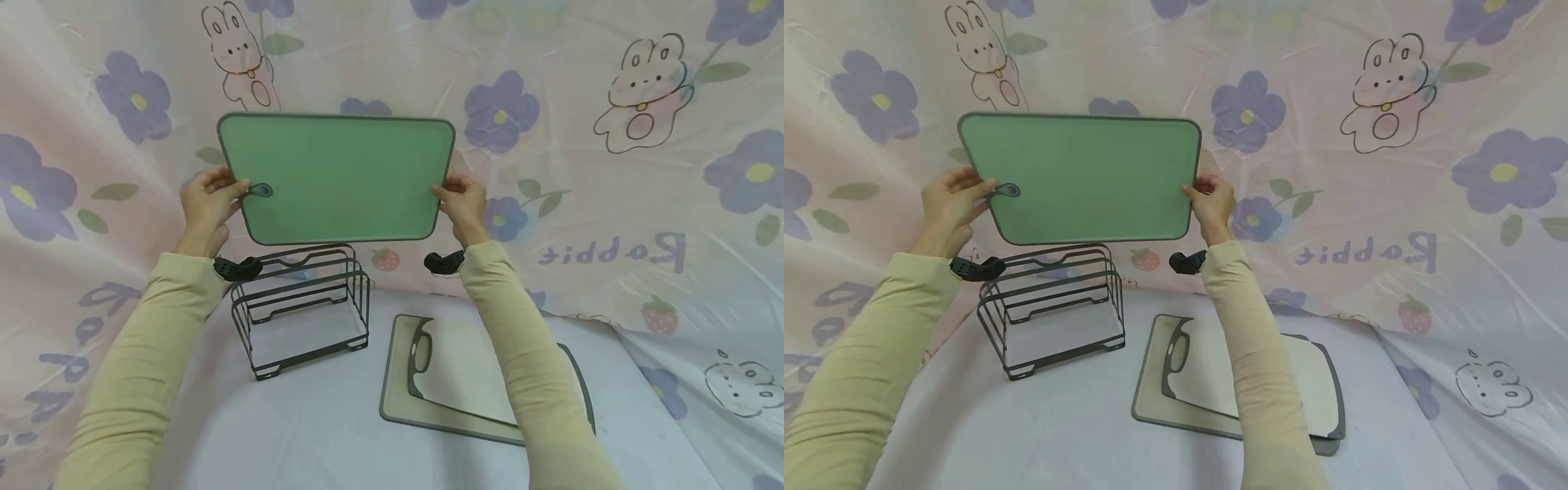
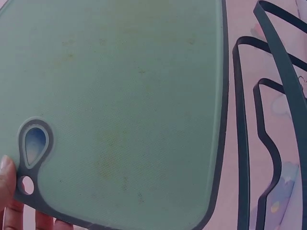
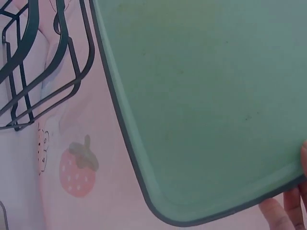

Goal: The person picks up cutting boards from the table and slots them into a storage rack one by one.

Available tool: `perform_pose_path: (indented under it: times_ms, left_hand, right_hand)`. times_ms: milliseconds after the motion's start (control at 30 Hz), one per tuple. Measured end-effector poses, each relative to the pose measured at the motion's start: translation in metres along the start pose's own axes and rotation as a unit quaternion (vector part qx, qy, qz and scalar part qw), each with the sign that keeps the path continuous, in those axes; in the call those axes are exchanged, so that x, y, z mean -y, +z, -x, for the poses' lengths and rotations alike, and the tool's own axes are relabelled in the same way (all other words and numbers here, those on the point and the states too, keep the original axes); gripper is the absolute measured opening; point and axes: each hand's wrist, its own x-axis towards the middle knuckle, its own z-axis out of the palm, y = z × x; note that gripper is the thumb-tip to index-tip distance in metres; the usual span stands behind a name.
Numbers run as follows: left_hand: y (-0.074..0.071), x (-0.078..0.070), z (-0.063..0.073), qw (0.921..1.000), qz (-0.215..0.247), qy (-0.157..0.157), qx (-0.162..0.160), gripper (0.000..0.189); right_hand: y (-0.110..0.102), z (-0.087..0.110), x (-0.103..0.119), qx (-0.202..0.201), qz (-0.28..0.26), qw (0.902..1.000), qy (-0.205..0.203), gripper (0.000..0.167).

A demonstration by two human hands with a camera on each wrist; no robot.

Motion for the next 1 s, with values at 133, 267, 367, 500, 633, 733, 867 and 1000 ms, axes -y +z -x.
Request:
perform_pose_path:
  times_ms: [133,267,367,500,633,733,867,1000]
  left_hand:
    - [-0.010,0.000,0.002,0.9999,-0.001,0.006,-0.010,0.026]
    - [-0.020,-0.001,0.003,0.9998,0.008,0.005,-0.019,0.027]
    - [-0.027,-0.001,0.003,0.9993,0.025,0.001,-0.027,0.028]
    - [-0.034,-0.001,0.003,0.9984,0.045,-0.006,-0.033,0.029]
    - [-0.039,-0.001,0.004,0.9979,0.051,-0.006,-0.040,0.028]
    - [-0.043,-0.001,0.004,0.9975,0.054,-0.001,-0.047,0.026]
    - [-0.048,-0.002,0.004,0.9969,0.054,0.004,-0.058,0.025]
    - [-0.054,-0.002,0.005,0.9964,0.049,0.001,-0.069,0.025]
  right_hand:
    - [0.010,0.001,-0.003,0.004,-0.004,1.0000,-0.005,0.021]
    - [0.020,0.002,-0.005,0.011,0.000,0.9998,-0.014,0.022]
    - [0.027,0.003,-0.006,0.016,-0.002,0.9997,-0.017,0.022]
    - [0.035,0.004,-0.008,0.014,-0.008,0.9998,-0.011,0.021]
    - [0.042,0.004,-0.009,0.015,-0.012,0.9998,-0.009,0.021]
    - [0.047,0.003,-0.009,0.019,-0.012,0.9996,-0.015,0.021]
    - [0.056,0.003,-0.010,0.021,-0.010,0.9996,-0.018,0.019]
    - [0.064,0.004,-0.012,0.023,-0.013,0.9995,-0.015,0.017]
